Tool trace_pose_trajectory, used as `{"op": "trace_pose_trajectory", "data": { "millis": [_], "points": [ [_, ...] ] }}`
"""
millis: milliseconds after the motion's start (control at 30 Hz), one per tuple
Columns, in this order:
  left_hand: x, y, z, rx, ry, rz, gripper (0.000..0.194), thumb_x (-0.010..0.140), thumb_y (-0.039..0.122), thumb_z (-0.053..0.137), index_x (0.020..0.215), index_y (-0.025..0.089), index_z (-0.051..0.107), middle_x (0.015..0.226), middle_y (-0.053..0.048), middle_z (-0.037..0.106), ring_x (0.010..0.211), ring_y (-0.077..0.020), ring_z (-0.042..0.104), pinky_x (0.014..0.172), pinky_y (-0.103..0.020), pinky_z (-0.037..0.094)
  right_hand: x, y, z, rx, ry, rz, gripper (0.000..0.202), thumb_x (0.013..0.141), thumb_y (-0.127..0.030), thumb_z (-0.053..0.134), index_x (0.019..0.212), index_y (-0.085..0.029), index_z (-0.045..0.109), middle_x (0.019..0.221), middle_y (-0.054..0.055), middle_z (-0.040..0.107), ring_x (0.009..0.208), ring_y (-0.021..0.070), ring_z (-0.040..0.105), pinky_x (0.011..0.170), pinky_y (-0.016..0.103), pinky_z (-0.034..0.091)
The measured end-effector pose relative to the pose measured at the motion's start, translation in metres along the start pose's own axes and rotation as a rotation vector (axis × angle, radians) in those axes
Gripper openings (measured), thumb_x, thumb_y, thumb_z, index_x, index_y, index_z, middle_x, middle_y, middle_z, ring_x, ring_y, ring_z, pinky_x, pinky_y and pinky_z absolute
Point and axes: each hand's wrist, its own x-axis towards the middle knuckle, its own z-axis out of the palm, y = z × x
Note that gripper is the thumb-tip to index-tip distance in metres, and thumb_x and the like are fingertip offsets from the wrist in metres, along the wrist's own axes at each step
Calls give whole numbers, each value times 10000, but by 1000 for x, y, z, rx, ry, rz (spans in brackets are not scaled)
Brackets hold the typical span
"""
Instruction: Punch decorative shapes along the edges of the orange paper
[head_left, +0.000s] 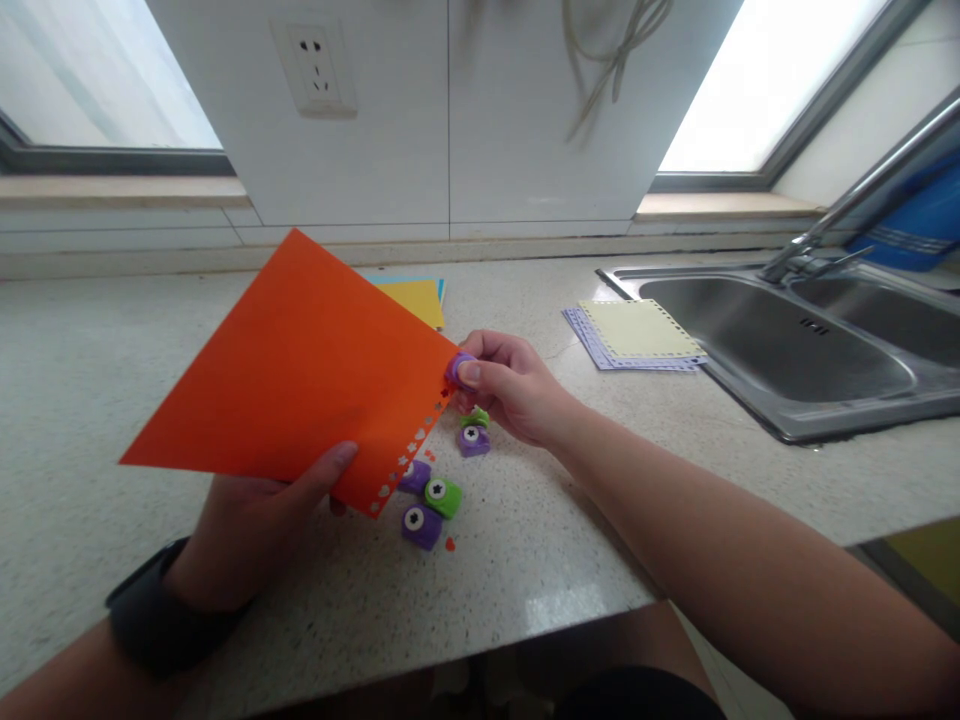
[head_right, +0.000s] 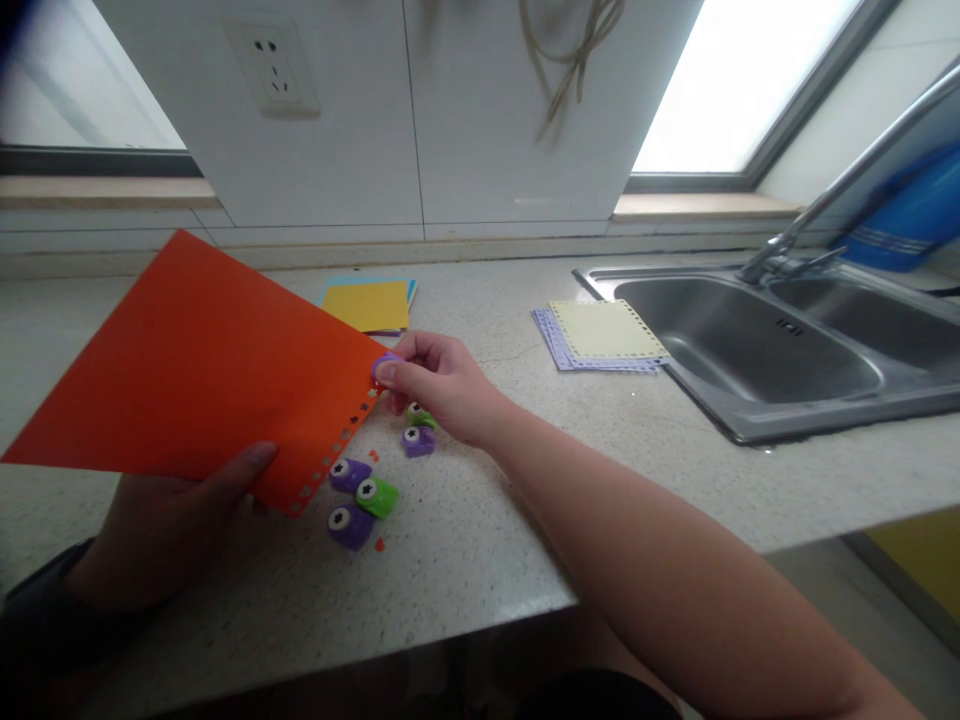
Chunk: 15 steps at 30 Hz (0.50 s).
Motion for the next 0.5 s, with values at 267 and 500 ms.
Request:
{"op": "trace_pose_trajectory", "data": {
  "millis": [267, 500],
  "points": [
    [0, 1, -1, -19, -36, -5, 271, 802, 322, 695, 550, 259, 616, 497, 43, 648, 437, -156, 597, 523, -282, 589, -1, -1, 0, -9, -4, -5, 308, 757, -360, 846, 777, -184, 595, 699, -22, 671, 546, 91, 566, 517, 236, 431],
    [-3, -3, -2, -15, -6, -19, 238, 799, 329, 704, 586, 259, 624, 534, 35, 658, 480, -163, 615, 583, -292, 605, 0, 0, 0, -6, 0, -9, 302, 751, -358, 845, 777, -188, 597, 710, -23, 677, 545, 89, 560, 514, 239, 431]
  ]
}}
